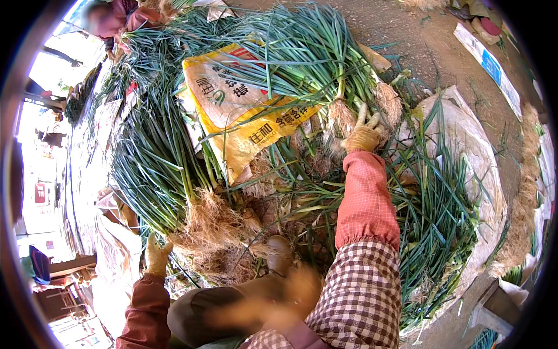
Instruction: The person cleans green onions by hand, peeling away the outer layers and dirt from the stalks and roots before organizing them into bundles.
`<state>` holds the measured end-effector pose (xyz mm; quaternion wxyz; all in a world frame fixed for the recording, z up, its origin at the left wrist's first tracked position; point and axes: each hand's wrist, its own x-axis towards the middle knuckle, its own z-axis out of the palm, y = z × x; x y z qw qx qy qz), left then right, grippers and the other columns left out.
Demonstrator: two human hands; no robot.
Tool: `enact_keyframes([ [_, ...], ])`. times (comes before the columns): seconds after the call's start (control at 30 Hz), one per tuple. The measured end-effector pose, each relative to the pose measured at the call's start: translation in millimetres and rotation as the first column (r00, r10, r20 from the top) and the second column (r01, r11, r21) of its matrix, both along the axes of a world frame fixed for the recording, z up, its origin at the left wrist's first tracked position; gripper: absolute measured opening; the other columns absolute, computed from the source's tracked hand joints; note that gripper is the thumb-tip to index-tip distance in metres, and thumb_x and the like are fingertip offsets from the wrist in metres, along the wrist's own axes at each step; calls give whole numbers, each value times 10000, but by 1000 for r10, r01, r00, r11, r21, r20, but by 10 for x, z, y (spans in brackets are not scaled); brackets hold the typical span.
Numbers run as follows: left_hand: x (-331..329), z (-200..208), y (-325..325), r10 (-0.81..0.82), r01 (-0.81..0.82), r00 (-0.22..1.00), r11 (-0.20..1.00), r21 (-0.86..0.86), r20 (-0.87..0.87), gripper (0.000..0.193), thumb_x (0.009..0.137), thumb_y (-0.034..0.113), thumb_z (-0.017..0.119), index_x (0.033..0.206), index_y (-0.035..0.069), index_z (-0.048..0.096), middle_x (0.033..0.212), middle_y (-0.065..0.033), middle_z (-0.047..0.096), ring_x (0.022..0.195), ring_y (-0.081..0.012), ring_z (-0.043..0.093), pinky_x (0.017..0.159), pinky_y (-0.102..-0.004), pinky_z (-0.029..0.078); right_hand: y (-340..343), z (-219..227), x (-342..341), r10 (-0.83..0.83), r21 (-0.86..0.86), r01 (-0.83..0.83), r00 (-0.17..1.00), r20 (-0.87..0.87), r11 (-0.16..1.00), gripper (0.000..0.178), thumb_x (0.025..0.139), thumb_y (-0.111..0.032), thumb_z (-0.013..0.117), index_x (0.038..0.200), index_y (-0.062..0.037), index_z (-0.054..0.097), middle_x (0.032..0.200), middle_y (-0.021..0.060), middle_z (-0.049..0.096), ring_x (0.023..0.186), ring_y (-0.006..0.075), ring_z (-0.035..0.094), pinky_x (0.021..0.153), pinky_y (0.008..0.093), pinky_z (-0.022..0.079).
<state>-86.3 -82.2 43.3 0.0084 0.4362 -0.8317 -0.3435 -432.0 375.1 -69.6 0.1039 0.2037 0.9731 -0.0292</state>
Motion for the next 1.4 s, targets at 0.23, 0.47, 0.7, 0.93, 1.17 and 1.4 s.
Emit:
enact_keyframes([
  [0.23,-774,319,522,-198,227,963,962,153,-183,648,735,113,673,1279,18,332,1291,-186,368,1159,-334,383,910,-407,382,402,-264,-222,133,-185,-179,963,-234,966,484,760,-245,544,1204,-103,414,1090,195,493,877,356,559,746,420,460],
  [0.47,-1885,651,1289,-278,353,936,733,581,-217,791,766,431,599,1323,6,232,1294,-202,357,1186,-318,359,974,-398,301,-710,504,528,498,-108,-538,826,-263,836,136,814,-142,490,918,-58,518,721,70,538,599,182,543,435,325,412],
  [0.7,-2381,-346,1754,-56,108,994,718,687,-99,692,730,52,597,1299,95,206,1103,-151,504,946,-275,537,719,-387,477,-1628,443,1452,726,-281,-821,571,-383,497,372,779,-162,511,1089,12,403,747,113,475,686,249,516,647,334,482],
  [0.93,-2497,-579,1701,-23,347,884,702,622,-467,971,653,-214,486,1374,204,-12,1058,-189,511,830,-256,585,634,-320,533,-108,592,280,90,-808,-511,856,-509,292,258,727,-195,662,900,-20,583,889,126,596,808,192,575,740,334,472],
  [1.17,-3062,-365,1705,-360,725,666,515,456,-653,997,683,-160,549,1382,198,-66,1251,-147,386,1046,-200,486,815,-269,439,1168,22,-941,22,-295,-147,920,-391,944,809,645,-455,681,1259,-26,376,1270,206,391,1183,341,353,975,397,293],
  [1.4,-3140,-588,1627,-141,504,830,604,617,-540,1047,682,-102,631,1369,204,-98,1175,-211,451,1002,-215,526,737,-294,490,1270,-459,-1305,-110,-413,97,994,-8,905,1190,536,-469,767,1375,-67,24,1366,200,243,1199,336,353,967,392,326],
])
